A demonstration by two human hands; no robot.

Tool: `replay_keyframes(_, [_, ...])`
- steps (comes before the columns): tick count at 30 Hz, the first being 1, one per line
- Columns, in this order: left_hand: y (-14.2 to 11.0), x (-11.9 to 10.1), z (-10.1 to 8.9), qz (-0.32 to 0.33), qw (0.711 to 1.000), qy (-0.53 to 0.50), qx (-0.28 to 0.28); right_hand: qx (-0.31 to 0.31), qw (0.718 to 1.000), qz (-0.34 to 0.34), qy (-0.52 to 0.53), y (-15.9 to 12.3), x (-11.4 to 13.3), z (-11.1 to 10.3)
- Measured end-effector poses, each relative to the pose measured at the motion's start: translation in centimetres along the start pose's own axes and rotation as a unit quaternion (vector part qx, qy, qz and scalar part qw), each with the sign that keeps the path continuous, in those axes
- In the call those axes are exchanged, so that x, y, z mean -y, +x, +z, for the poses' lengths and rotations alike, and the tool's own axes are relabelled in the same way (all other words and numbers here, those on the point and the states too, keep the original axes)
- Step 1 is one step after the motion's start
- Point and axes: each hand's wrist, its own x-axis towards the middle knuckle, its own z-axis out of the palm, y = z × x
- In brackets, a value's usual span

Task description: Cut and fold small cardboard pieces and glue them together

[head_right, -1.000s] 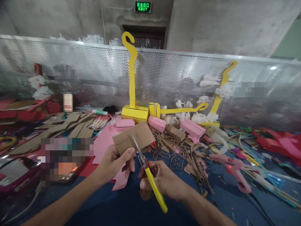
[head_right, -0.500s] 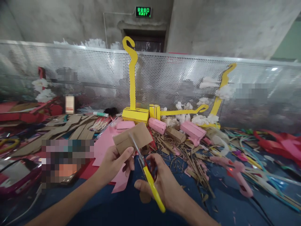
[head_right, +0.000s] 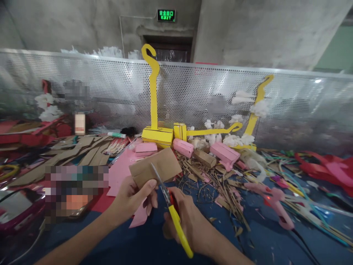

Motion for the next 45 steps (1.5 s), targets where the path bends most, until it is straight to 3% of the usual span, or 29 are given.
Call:
replay_keyframes(5, [-0.1,-0.6,0.2,-0.001,1.0,-0.022,-0.004,-0.036,0.998,-0.031,-0.039,0.7,-0.9,0.4])
replay_keyframes(11, [-0.3,-0.7,0.1,0.008,0.999,-0.032,0.002,-0.039,0.999,-0.016,-0.021,0.5,-1.1,0.3])
replay_keyframes(21, [0.0,-0.2,0.0,0.007,0.999,-0.053,0.002,-0.031,0.995,-0.008,-0.094,0.4,-1.2,0.1])
replay_keyframes(29, [0.0,-0.1,-0.3,0.0,0.998,-0.066,0.001,-0.012,0.999,0.036,-0.028,0.3,-0.3,0.4])
replay_keyframes(36, [0.2,-0.1,-0.5,-0.002,0.996,-0.092,0.001,-0.028,0.998,0.008,-0.061,0.4,-0.3,0.3])
replay_keyframes(45, [0.3,-0.2,-0.6,0.002,0.996,-0.09,0.013,-0.003,0.999,0.019,0.025,0.4,0.2,0.5])
